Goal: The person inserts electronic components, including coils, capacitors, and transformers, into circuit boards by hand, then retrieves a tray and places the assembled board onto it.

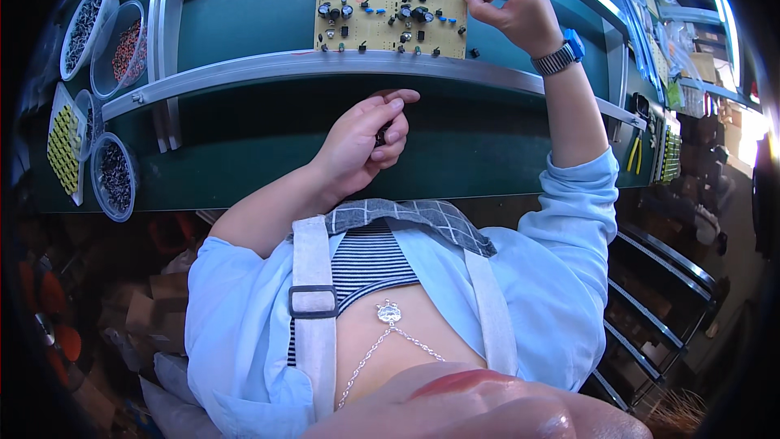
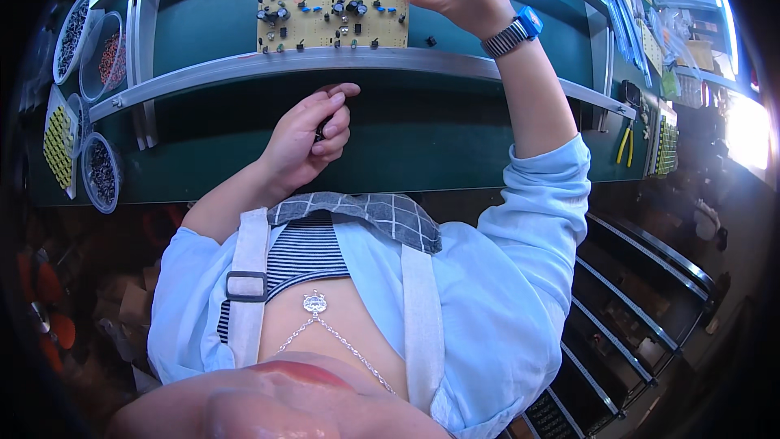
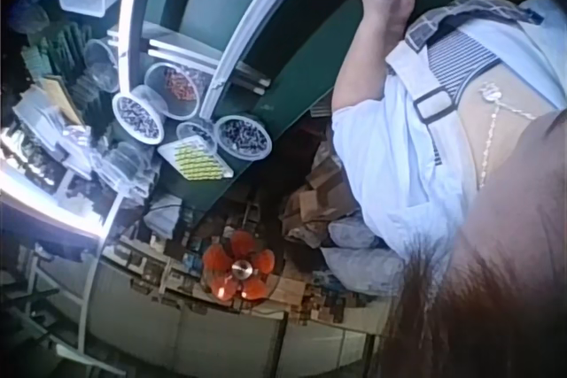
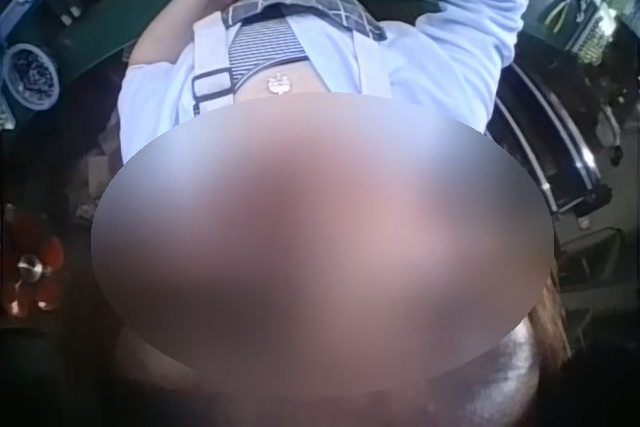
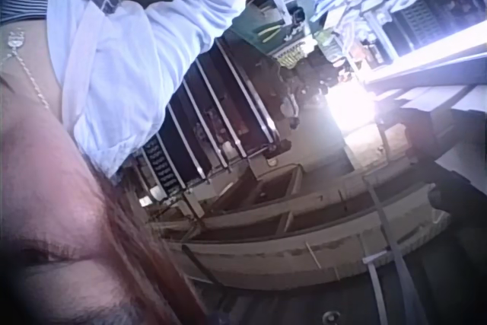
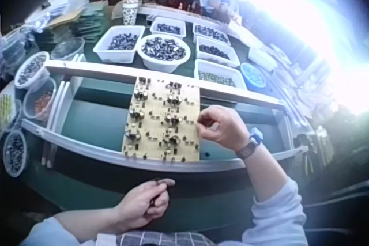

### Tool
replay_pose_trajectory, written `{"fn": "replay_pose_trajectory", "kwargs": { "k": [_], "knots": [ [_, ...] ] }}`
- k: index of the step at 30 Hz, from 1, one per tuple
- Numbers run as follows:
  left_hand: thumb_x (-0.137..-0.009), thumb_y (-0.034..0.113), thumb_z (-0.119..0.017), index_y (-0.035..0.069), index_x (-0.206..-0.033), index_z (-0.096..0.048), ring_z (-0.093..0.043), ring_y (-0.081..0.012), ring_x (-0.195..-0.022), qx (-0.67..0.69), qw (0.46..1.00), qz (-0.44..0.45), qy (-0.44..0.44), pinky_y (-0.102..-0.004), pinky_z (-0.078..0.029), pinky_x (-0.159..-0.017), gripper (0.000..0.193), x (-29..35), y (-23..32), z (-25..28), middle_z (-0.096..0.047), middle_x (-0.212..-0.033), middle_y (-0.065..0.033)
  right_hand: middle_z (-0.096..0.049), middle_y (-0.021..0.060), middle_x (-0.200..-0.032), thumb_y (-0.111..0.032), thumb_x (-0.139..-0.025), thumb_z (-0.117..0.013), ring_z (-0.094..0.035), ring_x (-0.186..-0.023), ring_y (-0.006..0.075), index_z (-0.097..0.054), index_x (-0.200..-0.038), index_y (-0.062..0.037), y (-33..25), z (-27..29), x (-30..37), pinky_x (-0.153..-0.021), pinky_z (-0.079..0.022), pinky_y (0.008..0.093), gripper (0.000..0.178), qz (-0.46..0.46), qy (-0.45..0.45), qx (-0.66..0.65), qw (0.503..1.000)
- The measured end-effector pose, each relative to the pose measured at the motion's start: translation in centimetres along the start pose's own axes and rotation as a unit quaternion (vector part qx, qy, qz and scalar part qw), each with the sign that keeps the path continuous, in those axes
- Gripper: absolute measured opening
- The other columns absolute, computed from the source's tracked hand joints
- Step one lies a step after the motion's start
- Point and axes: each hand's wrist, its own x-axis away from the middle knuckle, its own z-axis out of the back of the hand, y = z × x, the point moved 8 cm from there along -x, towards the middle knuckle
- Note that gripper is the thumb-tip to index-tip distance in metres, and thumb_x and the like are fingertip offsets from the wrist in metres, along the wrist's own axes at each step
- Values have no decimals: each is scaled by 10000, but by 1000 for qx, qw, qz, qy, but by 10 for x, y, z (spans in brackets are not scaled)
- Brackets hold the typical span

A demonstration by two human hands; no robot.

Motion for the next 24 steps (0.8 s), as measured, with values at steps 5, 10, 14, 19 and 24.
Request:
{"fn": "replay_pose_trajectory", "kwargs": {
  "k": [5, 10, 14, 19, 24],
  "knots": [
    [-995, 183, -377, 41, -1242, -441, -312, -52, -457, 3, 1000, -13, 0, -201, -231, -441, 293, -3, 0, 0, -411, -647, 21, -654, 65, -880, -167, -849, -687, -634, -781, 149, -649, -993, -21, 6, -2, 0, -720, -537, 247, 208, -2, -14, 13, 1000],
    [-993, 183, -381, 43, -1233, -449, -309, -51, -453, -6, 1000, -21, 6, -201, -229, -435, 286, -5, 0, 1, -409, -642, 22, -669, 80, -945, -184, -865, -674, -639, -815, 164, -654, -1055, -34, 13, 1, 3, -742, -538, 254, 243, 32, -12, -6, 999],
    [-998, 192, -395, 49, -1220, -471, -299, -46, -436, -7, 999, -21, 24, -196, -215, -410, 274, -5, 0, 5, -391, -615, 30, -671, 88, -973, -192, -872, -667, -637, -822, 171, -656, -1083, -44, 14, -4, 4, -760, -535, 256, 258, 11, -27, -20, 999],
    [-996, 189, -397, 51, -1216, -474, -299, -46, -434, -4, 1000, -26, 18, -197, -214, -408, 271, -5, 2, 4, -394, -615, 30, -671, 84, -964, -197, -876, -663, -633, -819, 163, -657, -1083, -50, 22, -2, -1, -763, -527, 252, 255, 27, -54, -40, 997],
    [-995, 184, -392, 49, -1218, -471, -302, -48, -439, -9, 1000, -26, 14, -198, -219, -416, 273, -6, 2, 6, -402, -622, 26, -670, 69, -943, -208, -882, -654, -630, -809, 151, -654, -1077, -50, 19, -4, -6, -749, -519, 244, 251, 1, -77, -27, 997]
  ]
}}
